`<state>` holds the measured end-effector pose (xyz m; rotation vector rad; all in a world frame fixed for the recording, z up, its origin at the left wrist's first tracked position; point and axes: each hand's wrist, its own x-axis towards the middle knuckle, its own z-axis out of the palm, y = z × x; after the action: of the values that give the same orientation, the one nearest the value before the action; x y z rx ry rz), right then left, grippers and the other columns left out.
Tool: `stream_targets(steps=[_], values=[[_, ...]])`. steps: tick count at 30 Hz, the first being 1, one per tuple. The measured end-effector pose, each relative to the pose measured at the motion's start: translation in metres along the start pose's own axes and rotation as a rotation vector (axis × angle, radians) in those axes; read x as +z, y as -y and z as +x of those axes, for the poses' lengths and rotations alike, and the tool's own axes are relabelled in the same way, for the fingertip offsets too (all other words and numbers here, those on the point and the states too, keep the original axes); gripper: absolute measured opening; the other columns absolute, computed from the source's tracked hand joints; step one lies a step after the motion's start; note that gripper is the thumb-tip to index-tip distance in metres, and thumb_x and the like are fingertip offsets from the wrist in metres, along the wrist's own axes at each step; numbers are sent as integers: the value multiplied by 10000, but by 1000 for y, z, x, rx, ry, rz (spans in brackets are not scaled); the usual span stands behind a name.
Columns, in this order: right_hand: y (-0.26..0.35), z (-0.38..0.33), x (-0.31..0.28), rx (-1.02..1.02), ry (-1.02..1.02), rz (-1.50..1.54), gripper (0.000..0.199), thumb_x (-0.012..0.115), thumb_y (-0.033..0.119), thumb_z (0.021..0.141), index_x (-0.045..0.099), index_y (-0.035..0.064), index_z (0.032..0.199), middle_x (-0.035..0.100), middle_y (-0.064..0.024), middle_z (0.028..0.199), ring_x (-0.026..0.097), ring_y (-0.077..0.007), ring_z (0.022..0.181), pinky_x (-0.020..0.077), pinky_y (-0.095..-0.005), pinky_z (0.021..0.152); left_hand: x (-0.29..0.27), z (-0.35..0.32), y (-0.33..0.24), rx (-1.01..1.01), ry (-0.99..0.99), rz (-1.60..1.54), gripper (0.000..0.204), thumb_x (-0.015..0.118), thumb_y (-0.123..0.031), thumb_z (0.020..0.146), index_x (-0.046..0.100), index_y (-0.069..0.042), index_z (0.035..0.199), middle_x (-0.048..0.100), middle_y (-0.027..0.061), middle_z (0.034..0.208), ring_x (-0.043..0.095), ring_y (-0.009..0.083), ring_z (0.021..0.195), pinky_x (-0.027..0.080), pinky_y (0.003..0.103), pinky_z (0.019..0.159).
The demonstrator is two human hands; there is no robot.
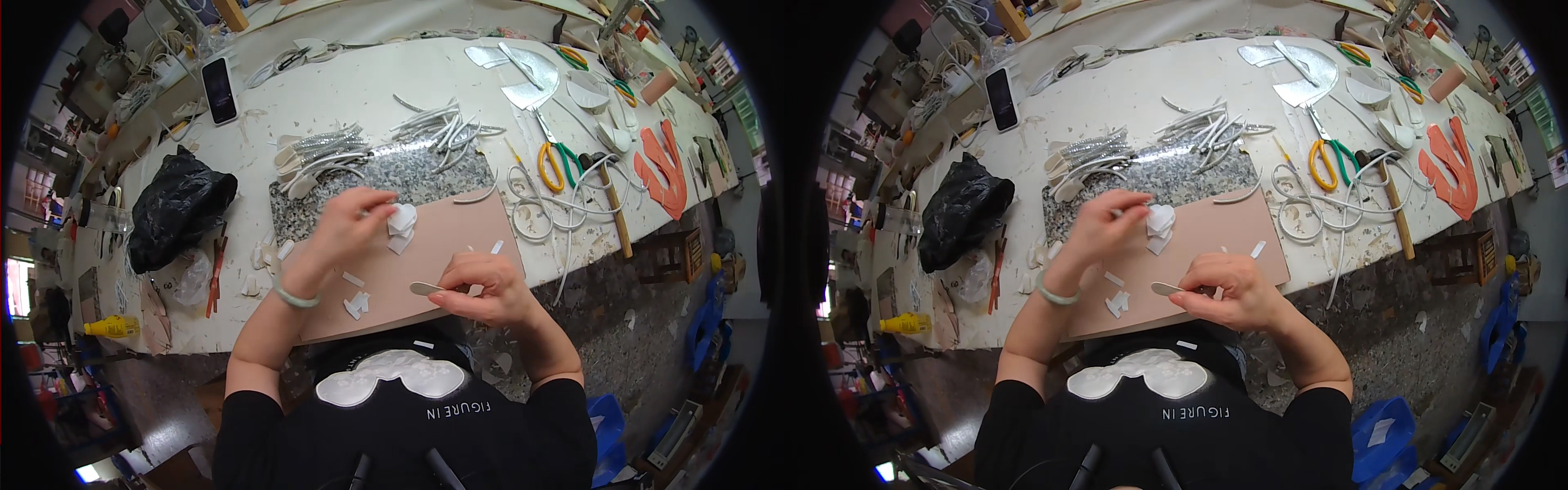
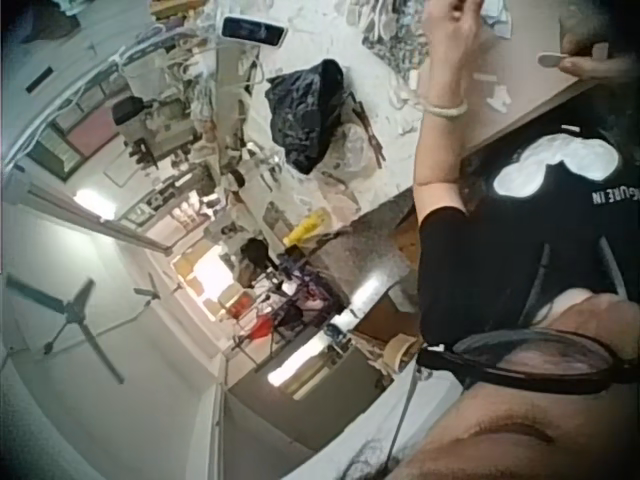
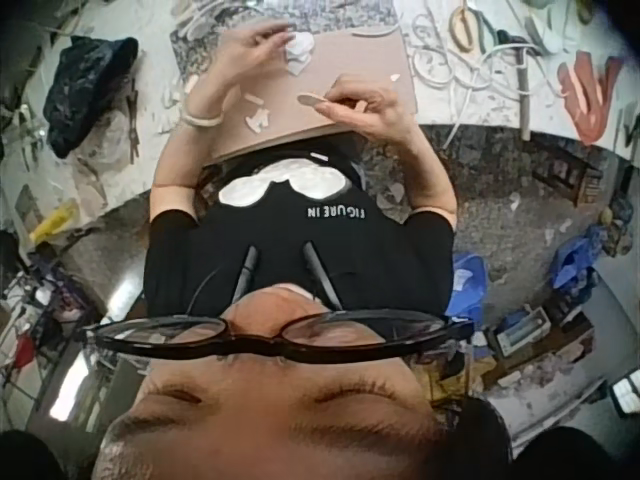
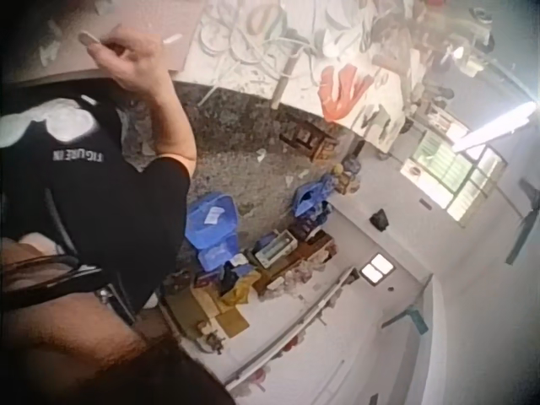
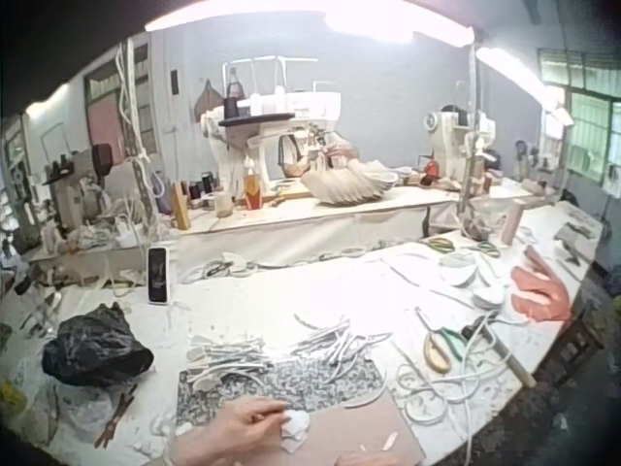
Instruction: The person sits at a cluttered workbench and repeatedly picks up small white foam pieces and silver wire-like components. They insert the wire into the foam pieces by hand, creating small assembled units. The person handles the items one at a time, placing the finished units on a pink cutting mat.
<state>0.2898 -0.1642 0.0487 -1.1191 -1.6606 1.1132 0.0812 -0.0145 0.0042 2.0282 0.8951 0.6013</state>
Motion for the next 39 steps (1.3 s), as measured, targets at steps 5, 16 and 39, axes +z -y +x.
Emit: stream_targets(steps=[5,16,39], values=[[-16,1,2,-61,32,-144,130,732,97,809,691,18,903,616,-68,727,590,-206,649,449,-309,582,25,17,13,339,41,303,310,742,-111,777,670,-52,1072,596,110,1092,563,256,990,502,331,784],[-7,25,22,-47,87,-143,357,703,41,818,647,55,1170,651,-77,817,636,-215,723,499,-310,669,1,-51,-1,-352,-201,-831,215,612,-117,935,577,-6,1116,683,114,983,670,164,840,570,271,734],[-5,52,42,-80,-120,51,103,742,58,812,696,-10,874,701,-84,781,659,-119,702,535,-250,646,-2,-97,-44,-268,-324,-1190,416,451,78,922,445,50,1337,601,210,1205,600,348,1132,549,383,938]])
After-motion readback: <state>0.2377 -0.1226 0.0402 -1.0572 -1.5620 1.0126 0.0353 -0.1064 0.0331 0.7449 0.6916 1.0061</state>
